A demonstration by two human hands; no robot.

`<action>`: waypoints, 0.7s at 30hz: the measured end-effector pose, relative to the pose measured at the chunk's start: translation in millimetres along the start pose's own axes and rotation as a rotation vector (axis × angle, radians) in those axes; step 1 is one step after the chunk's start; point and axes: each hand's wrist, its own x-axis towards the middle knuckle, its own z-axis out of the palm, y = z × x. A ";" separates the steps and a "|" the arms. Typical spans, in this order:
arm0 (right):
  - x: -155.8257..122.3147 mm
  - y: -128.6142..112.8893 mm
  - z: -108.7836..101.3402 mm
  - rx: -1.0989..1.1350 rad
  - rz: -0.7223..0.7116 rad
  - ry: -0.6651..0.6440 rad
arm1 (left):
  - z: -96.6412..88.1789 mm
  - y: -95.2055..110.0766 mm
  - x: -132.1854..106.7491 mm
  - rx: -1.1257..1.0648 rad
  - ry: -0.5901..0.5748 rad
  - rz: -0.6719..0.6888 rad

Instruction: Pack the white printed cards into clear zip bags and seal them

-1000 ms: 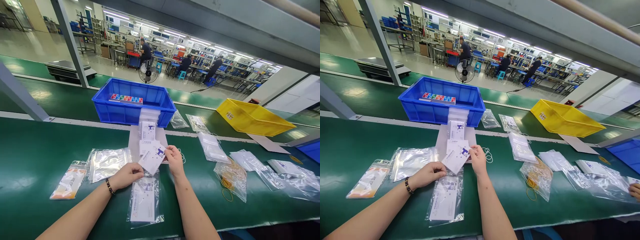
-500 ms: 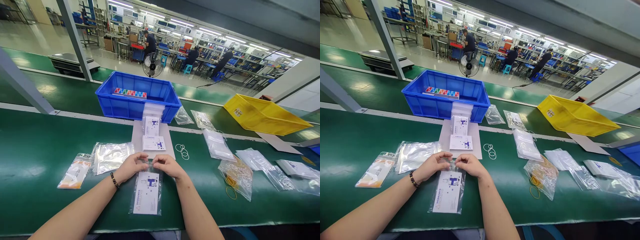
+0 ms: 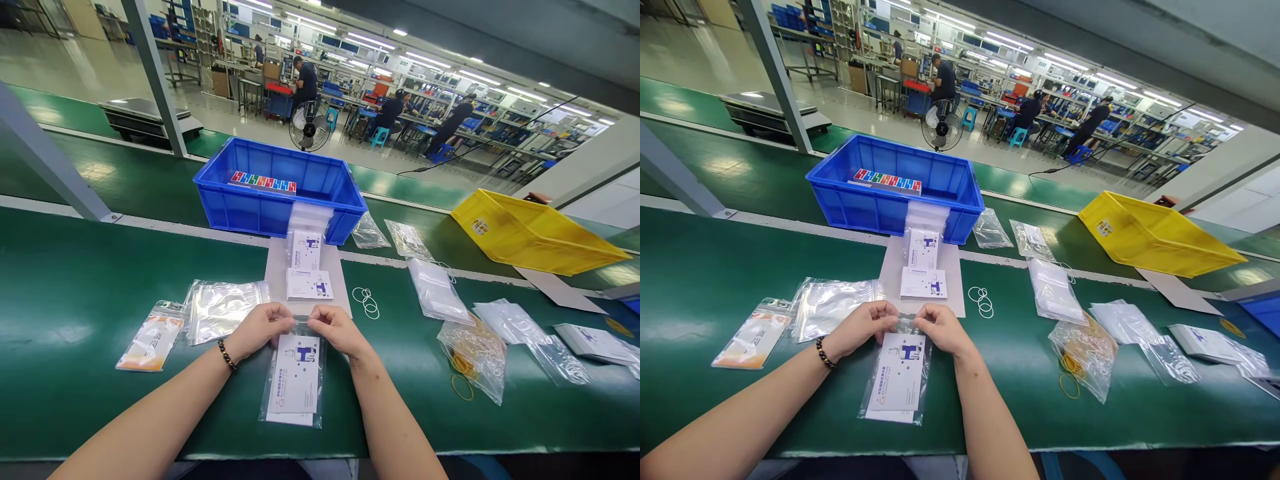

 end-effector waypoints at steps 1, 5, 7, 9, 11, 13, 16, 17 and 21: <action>0.1 0.4 -1.1 0.006 -0.001 0.009 | -1.3 -0.7 0.3 -0.005 0.001 -0.003; 0.8 4.1 -5.3 0.043 0.041 0.006 | -3.7 -1.5 0.8 0.002 0.044 0.015; 1.3 5.4 -5.7 0.055 0.069 -0.014 | -3.2 -0.2 0.2 0.015 0.052 0.038; 1.8 5.5 -4.7 0.054 0.086 -0.030 | -2.6 1.1 -0.6 0.030 0.056 0.062; 2.3 5.0 -2.7 0.037 0.083 -0.025 | -2.3 1.2 -0.8 0.041 0.061 0.075; 2.5 4.2 -0.7 0.010 0.060 -0.012 | -2.4 0.4 -0.4 0.034 0.062 0.077; 2.4 2.7 2.5 -0.030 0.007 -0.005 | -2.0 -0.7 0.3 0.023 0.040 0.060; 2.3 2.0 3.7 -0.039 -0.005 -0.008 | -1.5 -0.8 0.4 0.037 0.036 0.052; 1.7 -0.7 10.5 -0.072 -0.017 -0.027 | 1.5 -0.6 0.4 0.139 0.069 0.062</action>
